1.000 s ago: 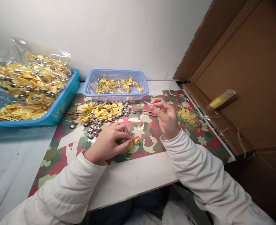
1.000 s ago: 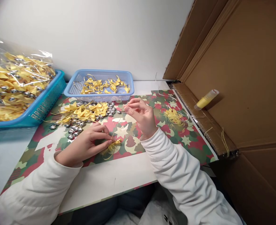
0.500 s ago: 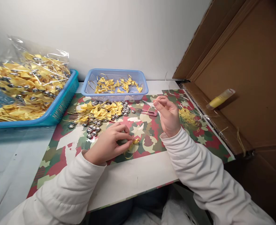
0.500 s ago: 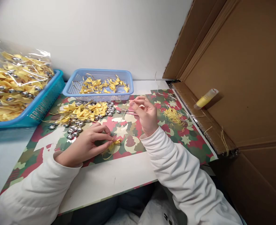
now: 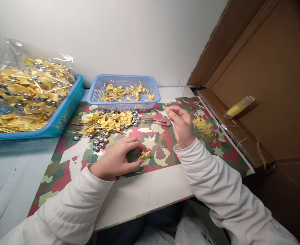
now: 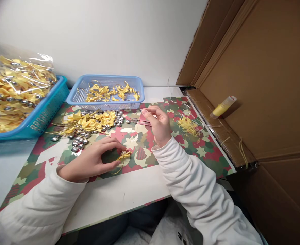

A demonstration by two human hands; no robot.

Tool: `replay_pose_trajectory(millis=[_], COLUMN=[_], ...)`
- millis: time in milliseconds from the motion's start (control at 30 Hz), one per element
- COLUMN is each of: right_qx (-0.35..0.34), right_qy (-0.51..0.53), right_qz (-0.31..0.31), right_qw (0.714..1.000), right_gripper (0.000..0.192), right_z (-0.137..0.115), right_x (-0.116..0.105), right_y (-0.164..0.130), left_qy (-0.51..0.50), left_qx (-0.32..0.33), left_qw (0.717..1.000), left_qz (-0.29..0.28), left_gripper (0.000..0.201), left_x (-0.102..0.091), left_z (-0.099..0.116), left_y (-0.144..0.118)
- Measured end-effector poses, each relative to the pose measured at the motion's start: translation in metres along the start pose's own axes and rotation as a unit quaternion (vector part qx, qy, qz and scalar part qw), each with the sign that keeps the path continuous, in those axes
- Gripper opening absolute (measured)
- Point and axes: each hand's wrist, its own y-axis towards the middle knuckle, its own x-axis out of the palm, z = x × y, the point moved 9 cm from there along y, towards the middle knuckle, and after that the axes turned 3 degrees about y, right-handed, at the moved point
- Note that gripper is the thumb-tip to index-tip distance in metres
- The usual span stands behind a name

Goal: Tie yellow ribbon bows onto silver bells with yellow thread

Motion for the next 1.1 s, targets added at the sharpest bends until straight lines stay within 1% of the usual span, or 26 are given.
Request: replay_pose_trajectory(millis=[100, 200, 300, 400, 467, 567, 700, 800, 867, 967, 1100], right_qx=[0.035, 0.074, 0.069, 0.048, 0.033, 0.012, 0.022, 0.023, 0.020, 0.010, 0.001], right_qy=[-0.005, 0.009, 0.032, 0.063, 0.088, 0.098, 0.087, 0.102, 0.109, 0.072, 0.019], right_qz=[-0.024, -0.065, -0.115, -0.151, -0.156, -0.158, -0.154, -0.171, -0.176, -0.157, -0.129], right_qw=[0.999, 0.995, 0.990, 0.985, 0.983, 0.983, 0.984, 0.980, 0.978, 0.985, 0.991], right_gripper=[0.014, 0.020, 0.028, 0.033, 0.034, 0.032, 0.038, 0.034, 0.031, 0.035, 0.034], right_z=[0.003, 0.005, -0.002, -0.013, -0.020, -0.024, -0.021, -0.021, -0.022, -0.022, -0.018], right_x=[0.005, 0.015, 0.026, 0.033, 0.032, 0.029, 0.026, 0.030, 0.031, 0.025, 0.016], right_y=[-0.002, -0.006, -0.011, -0.013, -0.014, -0.013, -0.013, -0.015, -0.014, -0.010, -0.003], left_qy=[-0.008, -0.017, -0.025, -0.022, -0.027, -0.044, -0.072, -0.080, -0.073, -0.048, -0.014], left_qx=[-0.009, -0.006, -0.008, -0.033, -0.048, -0.050, -0.029, -0.011, -0.006, -0.001, 0.008], left_qw=[1.000, 0.999, 0.998, 0.996, 0.996, 0.996, 0.995, 0.995, 0.995, 0.996, 0.997], left_qz=[0.016, 0.038, 0.063, 0.076, 0.071, 0.066, 0.059, 0.056, 0.066, 0.081, 0.078], left_gripper=[0.022, 0.020, 0.018, 0.017, 0.017, 0.017, 0.015, 0.011, 0.014, 0.019, 0.020], left_x=[-0.002, -0.004, -0.006, -0.002, 0.002, 0.006, 0.006, 0.004, 0.001, -0.003, -0.003], left_z=[-0.003, 0.000, 0.004, 0.002, 0.000, -0.001, 0.003, 0.007, 0.007, 0.006, 0.005], left_y=[-0.001, -0.001, 0.001, 0.002, 0.002, 0.002, 0.002, 0.003, 0.003, 0.003, 0.002])
